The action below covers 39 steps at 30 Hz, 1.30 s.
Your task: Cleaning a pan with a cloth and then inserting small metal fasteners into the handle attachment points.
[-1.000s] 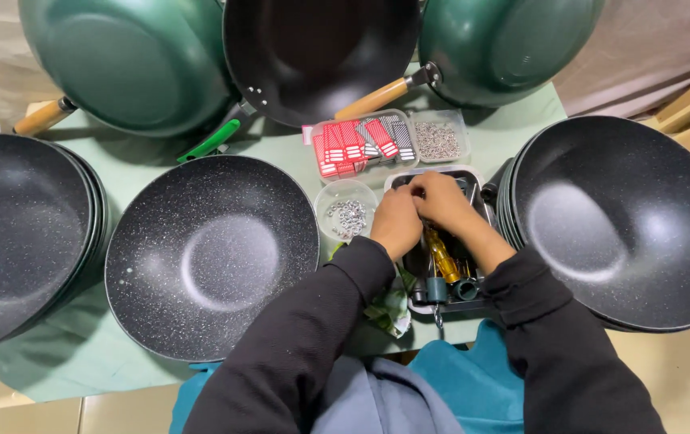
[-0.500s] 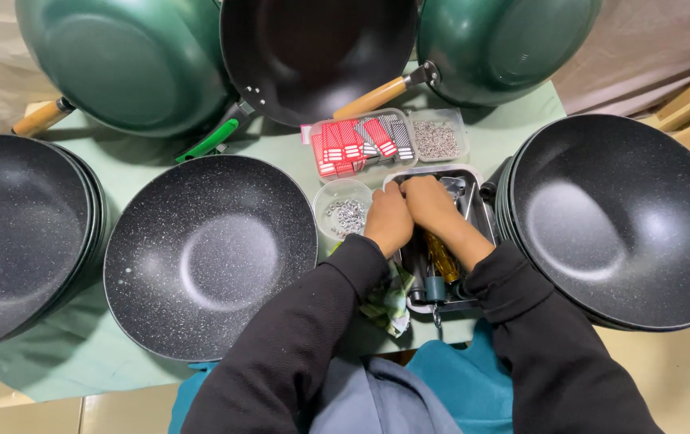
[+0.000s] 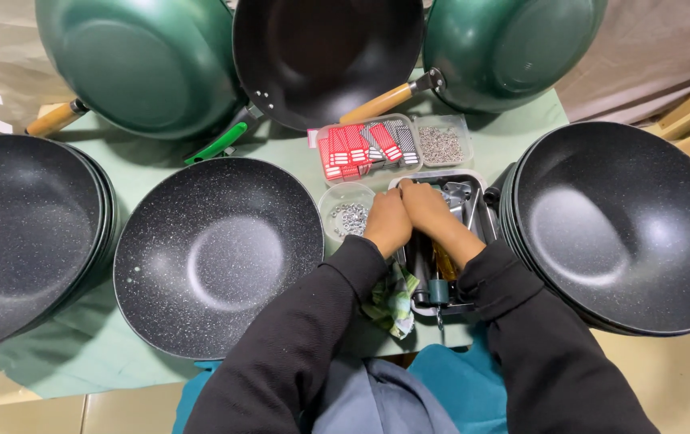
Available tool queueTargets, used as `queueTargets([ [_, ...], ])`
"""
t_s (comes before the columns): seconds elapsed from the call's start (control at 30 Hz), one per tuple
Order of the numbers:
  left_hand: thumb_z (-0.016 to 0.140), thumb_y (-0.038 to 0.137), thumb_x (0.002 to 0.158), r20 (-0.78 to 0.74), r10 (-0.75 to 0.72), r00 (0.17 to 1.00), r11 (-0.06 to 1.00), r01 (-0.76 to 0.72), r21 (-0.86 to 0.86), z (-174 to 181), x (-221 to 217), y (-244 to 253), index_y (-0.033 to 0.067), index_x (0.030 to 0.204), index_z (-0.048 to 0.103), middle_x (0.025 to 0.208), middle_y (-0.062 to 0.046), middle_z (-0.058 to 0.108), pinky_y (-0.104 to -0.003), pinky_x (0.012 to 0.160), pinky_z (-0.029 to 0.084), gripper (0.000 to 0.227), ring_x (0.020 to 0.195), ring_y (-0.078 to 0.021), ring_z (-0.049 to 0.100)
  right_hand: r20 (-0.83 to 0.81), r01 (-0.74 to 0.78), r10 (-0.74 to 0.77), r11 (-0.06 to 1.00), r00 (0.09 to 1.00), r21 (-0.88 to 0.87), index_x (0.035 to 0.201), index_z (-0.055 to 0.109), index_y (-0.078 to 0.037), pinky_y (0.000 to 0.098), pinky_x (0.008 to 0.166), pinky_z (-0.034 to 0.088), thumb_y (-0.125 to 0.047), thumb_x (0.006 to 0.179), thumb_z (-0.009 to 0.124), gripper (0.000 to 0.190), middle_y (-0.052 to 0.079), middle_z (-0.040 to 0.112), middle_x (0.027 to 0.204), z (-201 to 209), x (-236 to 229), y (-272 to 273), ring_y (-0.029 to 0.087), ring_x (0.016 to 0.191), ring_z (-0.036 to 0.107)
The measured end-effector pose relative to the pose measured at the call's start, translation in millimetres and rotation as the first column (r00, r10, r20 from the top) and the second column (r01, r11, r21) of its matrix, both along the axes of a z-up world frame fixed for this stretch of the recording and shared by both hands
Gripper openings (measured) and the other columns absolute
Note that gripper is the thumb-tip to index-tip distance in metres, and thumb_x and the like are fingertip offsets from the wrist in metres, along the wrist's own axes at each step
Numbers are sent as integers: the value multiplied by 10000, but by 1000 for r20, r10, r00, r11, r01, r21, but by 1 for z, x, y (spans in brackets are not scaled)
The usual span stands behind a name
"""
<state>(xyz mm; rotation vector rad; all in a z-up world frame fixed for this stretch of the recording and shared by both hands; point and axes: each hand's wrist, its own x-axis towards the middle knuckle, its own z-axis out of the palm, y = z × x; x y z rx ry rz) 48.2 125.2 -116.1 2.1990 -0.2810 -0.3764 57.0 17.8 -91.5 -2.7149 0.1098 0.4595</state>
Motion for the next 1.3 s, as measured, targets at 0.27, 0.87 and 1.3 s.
queueTargets([
  [0.27, 549, 77, 951, -44, -11, 999, 1000, 10, -12, 28, -9, 8, -144, 1200, 566, 1181, -332, 561, -584, 933, 553, 333, 1112, -579, 629, -22, 211, -210, 968, 978, 134, 1236, 590, -63, 592, 1017, 496, -279, 945, 630, 364, 326, 688, 1167, -3, 1, -6, 515, 1185, 627],
  [0.87, 617, 115, 919, -46, 9, 999, 999, -11, -35, 63, -4, 26, -28, 1250, 582, 1147, -281, 685, -559, 948, 558, 362, 1172, -479, 652, 77, 206, -236, 937, 969, 281, 1126, 756, -168, 482, 884, 546, -412, 711, 822, 486, 121, 724, 855, 13, 19, -36, 316, 982, 705],
  [1.3, 659, 147, 896, 105, 109, 988, 987, -95, -131, 63, 15, 56, 84, 1030, 722, 921, -152, 763, -530, 906, 576, 160, 1052, -406, 713, 165, 67, -221, 768, 961, 637, 1085, 728, -62, 251, 590, 432, -159, 779, 784, 326, 5, 518, 682, 68, 2, 2, 126, 667, 544],
])
